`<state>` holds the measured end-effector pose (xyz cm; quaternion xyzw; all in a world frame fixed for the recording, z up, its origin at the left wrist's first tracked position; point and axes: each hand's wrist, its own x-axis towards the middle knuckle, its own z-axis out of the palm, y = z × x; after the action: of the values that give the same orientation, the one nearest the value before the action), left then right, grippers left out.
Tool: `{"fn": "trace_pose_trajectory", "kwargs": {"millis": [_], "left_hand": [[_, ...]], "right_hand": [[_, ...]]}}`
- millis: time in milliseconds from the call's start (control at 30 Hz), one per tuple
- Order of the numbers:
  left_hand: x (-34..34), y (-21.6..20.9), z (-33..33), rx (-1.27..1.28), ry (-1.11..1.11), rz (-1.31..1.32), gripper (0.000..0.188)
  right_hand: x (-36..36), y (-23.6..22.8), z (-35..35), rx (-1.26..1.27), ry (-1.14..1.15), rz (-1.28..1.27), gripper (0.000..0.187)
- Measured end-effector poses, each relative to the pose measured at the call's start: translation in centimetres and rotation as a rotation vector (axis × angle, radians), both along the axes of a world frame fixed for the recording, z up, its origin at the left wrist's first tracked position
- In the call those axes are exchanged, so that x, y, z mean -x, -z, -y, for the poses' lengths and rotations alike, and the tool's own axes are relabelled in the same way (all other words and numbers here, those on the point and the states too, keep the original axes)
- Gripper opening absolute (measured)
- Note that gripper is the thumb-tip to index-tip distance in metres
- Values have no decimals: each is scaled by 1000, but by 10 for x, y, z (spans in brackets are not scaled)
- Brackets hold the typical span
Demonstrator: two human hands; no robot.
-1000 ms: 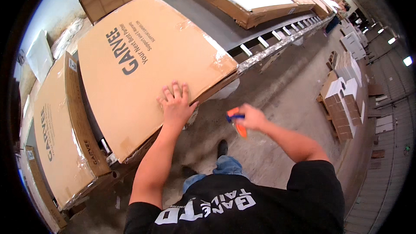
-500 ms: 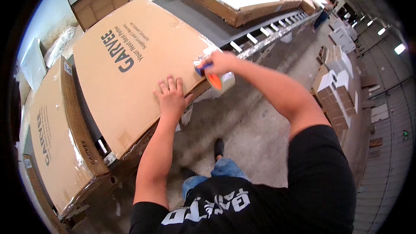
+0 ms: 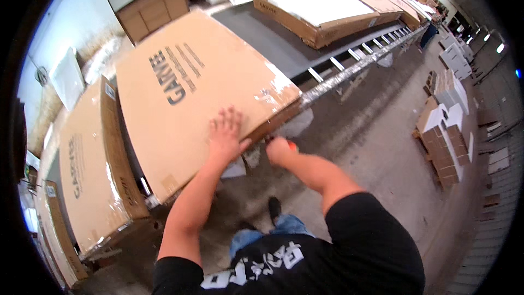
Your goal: The person applies adhesive tape to the seams of cardboard boxes on a conveyor line using a tape dispenser.
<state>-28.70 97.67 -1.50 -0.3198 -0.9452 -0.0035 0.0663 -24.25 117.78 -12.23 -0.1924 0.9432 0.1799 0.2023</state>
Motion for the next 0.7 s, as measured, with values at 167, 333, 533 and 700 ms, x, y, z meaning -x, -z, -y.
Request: {"fn": "trace_pose_trajectory", "kwargs": {"millis": [167, 333, 533, 700], "left_hand": [[47, -26, -36, 228, 502, 87, 99], [85, -27, -108, -19, 280, 416, 101], [74, -14, 54, -118, -263, 317, 97], [-61, -49, 198, 206, 5, 342, 101]], "right_hand": [[-93, -37, 42, 603, 283, 51, 48], [-183, -91, 57, 994, 503, -180, 47], [-270, -140, 89, 1139, 732, -213, 50], [-247, -170, 114, 1053, 560, -197, 50]]}}
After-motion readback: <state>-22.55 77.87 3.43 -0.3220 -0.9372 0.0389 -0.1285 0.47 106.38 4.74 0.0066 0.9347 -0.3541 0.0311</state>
